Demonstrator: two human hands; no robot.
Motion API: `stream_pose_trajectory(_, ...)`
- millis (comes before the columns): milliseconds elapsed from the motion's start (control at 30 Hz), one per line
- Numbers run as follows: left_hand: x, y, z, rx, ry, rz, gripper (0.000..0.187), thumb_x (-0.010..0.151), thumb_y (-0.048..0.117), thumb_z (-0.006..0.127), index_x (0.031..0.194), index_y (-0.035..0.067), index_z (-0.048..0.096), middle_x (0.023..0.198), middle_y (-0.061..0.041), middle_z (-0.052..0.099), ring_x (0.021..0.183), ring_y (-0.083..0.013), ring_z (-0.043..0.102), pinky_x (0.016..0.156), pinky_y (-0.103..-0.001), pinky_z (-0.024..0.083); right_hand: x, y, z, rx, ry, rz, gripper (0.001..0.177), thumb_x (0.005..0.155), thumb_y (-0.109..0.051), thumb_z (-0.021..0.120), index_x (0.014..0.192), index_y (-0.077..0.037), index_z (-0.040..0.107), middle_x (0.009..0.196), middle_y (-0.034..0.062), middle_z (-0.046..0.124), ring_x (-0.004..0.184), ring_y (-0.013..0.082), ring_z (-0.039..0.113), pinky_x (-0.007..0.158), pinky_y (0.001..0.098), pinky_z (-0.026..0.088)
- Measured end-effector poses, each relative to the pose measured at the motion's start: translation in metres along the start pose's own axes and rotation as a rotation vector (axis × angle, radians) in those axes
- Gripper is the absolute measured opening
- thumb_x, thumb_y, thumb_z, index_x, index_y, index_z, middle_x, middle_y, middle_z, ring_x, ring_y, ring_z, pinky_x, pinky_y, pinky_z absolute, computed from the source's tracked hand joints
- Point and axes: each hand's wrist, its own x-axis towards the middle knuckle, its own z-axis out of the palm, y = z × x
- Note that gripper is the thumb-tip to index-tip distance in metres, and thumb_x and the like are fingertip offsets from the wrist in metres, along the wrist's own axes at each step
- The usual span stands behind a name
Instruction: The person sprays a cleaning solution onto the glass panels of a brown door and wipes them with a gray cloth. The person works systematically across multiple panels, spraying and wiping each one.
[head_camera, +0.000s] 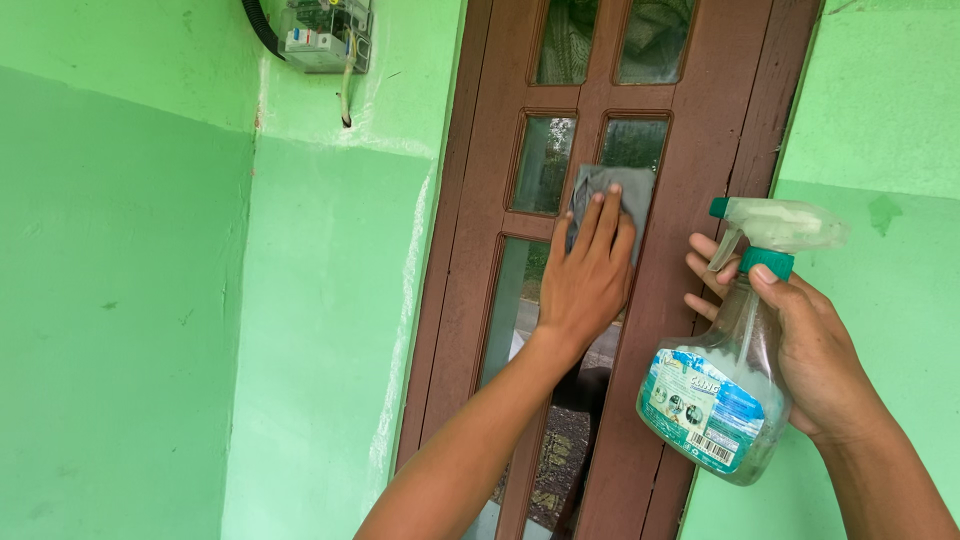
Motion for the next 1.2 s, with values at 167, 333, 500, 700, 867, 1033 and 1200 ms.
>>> stream_pose_trajectory(167,0.0,0.002,-0.004,-0.028,-0.011,-0.046,0.053,0.103,0.026,0.043,0.153,0.007,0.04,0.168,-0.008,0.029,0.156,-0.0216,0.028,0.127,-0.062,0.016,0.003,0.002,-0.002,-0.038,0.002,0.028,0.034,0.102,-0.028,0.037,0.109,-0.005,0.06,0.135,0.0239,0.065,0.123,0.0359,0.062,0.106,0.0506,0.052)
stream_pose_trajectory(333,0.06,-0.009,0.004,-0.085,0.019,-0.068,0.055,0.102,0.025,0.041,0.154,0.006,0.037,0.168,-0.007,0.025,0.155,-0.0233,0.027,0.126,-0.063,0.012,0.011,0.003,-0.002,-0.033,-0.043,-0.019,0.032,0.102,-0.03,0.039,0.108,-0.005,0.059,0.136,0.0207,0.067,0.111,0.0306,0.07,0.097,0.0473,0.058)
stream_pose_trajectory(500,0.033,0.0,-0.001,-0.151,0.038,-0.091,0.057,0.102,0.022,0.044,0.155,0.004,0.038,0.171,-0.012,0.025,0.157,-0.0255,0.029,0.131,-0.059,0.016,0.016,0.002,-0.002,-0.01,-0.05,0.038,0.028,0.1,-0.028,0.042,0.11,-0.007,0.056,0.14,0.0198,0.065,0.093,0.0309,0.073,0.074,0.0516,0.065)
stream_pose_trajectory(700,-0.01,0.011,-0.013,-0.15,0.005,-0.093,0.056,0.101,0.02,0.044,0.154,0.002,0.038,0.168,-0.013,0.027,0.156,-0.0255,0.031,0.128,-0.063,0.013,0.029,0.009,-0.013,0.044,-0.084,0.001,0.03,0.102,-0.028,0.037,0.111,-0.003,0.052,0.142,0.0214,0.066,0.079,0.028,0.072,0.072,0.0468,0.066)
stream_pose_trajectory(867,0.064,-0.005,-0.003,-0.115,-0.066,-0.107,0.06,0.098,0.021,0.045,0.153,0.003,0.033,0.168,-0.011,0.023,0.154,-0.0246,0.029,0.124,-0.065,0.01,0.037,0.004,-0.021,-0.025,-0.048,-0.117,0.045,0.105,-0.038,0.038,0.121,0.0,0.056,0.138,0.0186,0.068,0.069,0.0215,0.068,0.072,0.0381,0.063)
stream_pose_trajectory(1033,0.046,-0.002,0.0,-0.119,-0.064,-0.116,0.056,0.102,0.021,0.041,0.156,0.007,0.035,0.169,-0.009,0.02,0.155,-0.0238,0.025,0.123,-0.066,0.009,0.029,0.002,-0.023,-0.034,-0.013,-0.07,0.049,0.101,-0.042,0.043,0.121,0.002,0.053,0.129,0.0177,0.071,0.064,0.0203,0.068,0.068,0.0414,0.064)
stream_pose_trajectory(1200,-0.027,0.015,-0.006,-0.216,-0.036,-0.134,0.055,0.105,0.022,0.038,0.159,0.009,0.035,0.17,-0.013,0.019,0.156,-0.0277,0.023,0.122,-0.067,0.007,0.027,0.002,-0.028,-0.021,-0.068,-0.103,0.053,0.103,-0.043,0.042,0.121,0.005,0.055,0.126,0.0176,0.073,0.064,0.0201,0.069,0.072,0.0406,0.064)
